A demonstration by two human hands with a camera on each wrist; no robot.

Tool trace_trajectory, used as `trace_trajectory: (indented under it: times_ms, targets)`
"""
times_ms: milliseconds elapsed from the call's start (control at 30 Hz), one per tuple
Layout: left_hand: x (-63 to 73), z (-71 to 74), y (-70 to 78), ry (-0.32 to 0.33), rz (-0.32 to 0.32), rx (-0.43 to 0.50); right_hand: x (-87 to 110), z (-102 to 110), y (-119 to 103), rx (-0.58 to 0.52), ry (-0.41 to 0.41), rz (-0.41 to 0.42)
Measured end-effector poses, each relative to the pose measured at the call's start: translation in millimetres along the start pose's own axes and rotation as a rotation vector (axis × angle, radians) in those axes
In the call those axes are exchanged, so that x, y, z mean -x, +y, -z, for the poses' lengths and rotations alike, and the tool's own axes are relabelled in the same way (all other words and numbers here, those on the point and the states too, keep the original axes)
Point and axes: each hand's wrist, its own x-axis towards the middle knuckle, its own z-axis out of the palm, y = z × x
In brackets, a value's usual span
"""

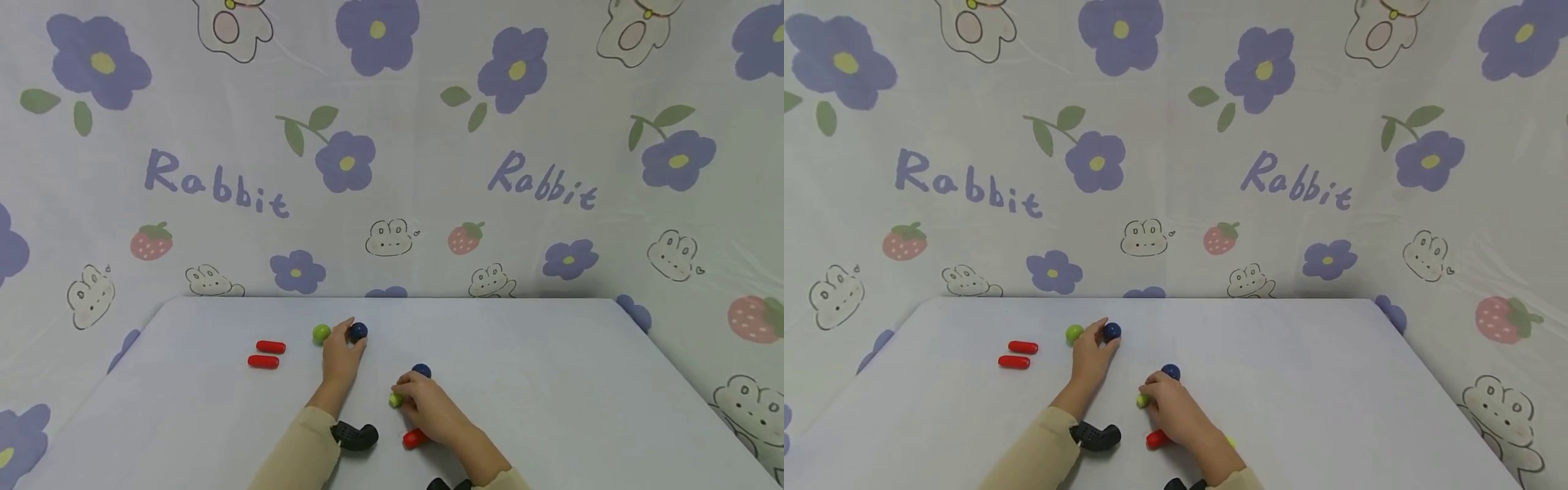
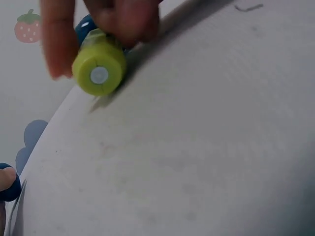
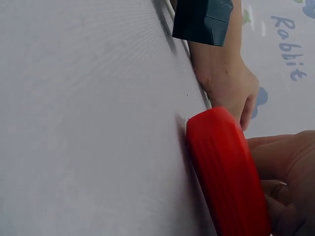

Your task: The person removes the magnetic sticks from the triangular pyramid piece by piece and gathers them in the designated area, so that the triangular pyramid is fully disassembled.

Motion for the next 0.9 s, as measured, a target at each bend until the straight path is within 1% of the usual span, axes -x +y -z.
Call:
trace_trajectory:
  times_ms: [100,167,267,300,333,367,400,433,500,533,600,633,667,700,767,800,900]
  targets:
    - [4.3,2.9,1.2,0.025,-0.026,-0.001,-0.5,2,0,0.011,0.062,0.004]
    - [7.9,4.5,1.4,0.048,-0.051,0.011,-0.6,3,1,0.024,0.132,0.001]
    - [15.5,7.8,2.3,0.103,-0.122,0.019,0.3,6,4,0.07,0.233,-0.029]
    - [18.7,9.0,3.3,0.11,-0.153,0.013,0.8,6,5,0.085,0.257,-0.048]
    - [22.2,10.2,4.3,0.106,-0.188,0.008,1.4,7,7,0.103,0.272,-0.069]
    - [26.3,11.7,6.2,0.089,-0.232,0.005,2.2,8,8,0.113,0.277,-0.091]
    - [30.9,13.0,8.2,0.054,-0.276,-0.008,2.8,8,9,0.125,0.271,-0.11]
    - [35.1,13.8,10.8,-0.001,-0.32,-0.025,3.1,9,9,0.13,0.259,-0.123]
    - [45.0,15.1,17.1,-0.156,-0.403,-0.082,3.5,10,11,0.132,0.228,-0.142]
    - [50.0,15.5,20.2,-0.24,-0.434,-0.113,3.5,10,12,0.131,0.212,-0.145]
    - [59.5,16.0,25.7,-0.392,-0.465,-0.191,3.4,10,12,0.12,0.195,-0.137]
    - [63.6,16.1,28.1,-0.45,-0.469,-0.227,3.2,10,12,0.112,0.192,-0.132]
    - [67.2,16.1,30.3,-0.49,-0.464,-0.262,3.3,10,13,0.106,0.192,-0.126]
    - [70.0,16.0,31.8,-0.517,-0.455,-0.285,3.3,10,13,0.1,0.193,-0.116]
    - [74.0,16.5,33.4,-0.541,-0.432,-0.316,3.3,10,13,0.087,0.191,-0.097]
    - [75.5,17.1,33.7,-0.546,-0.417,-0.322,3.4,10,13,0.081,0.186,-0.09]
    - [78.3,21.6,34.0,-0.535,-0.389,-0.306,4.5,11,13,0.048,0.159,-0.074]
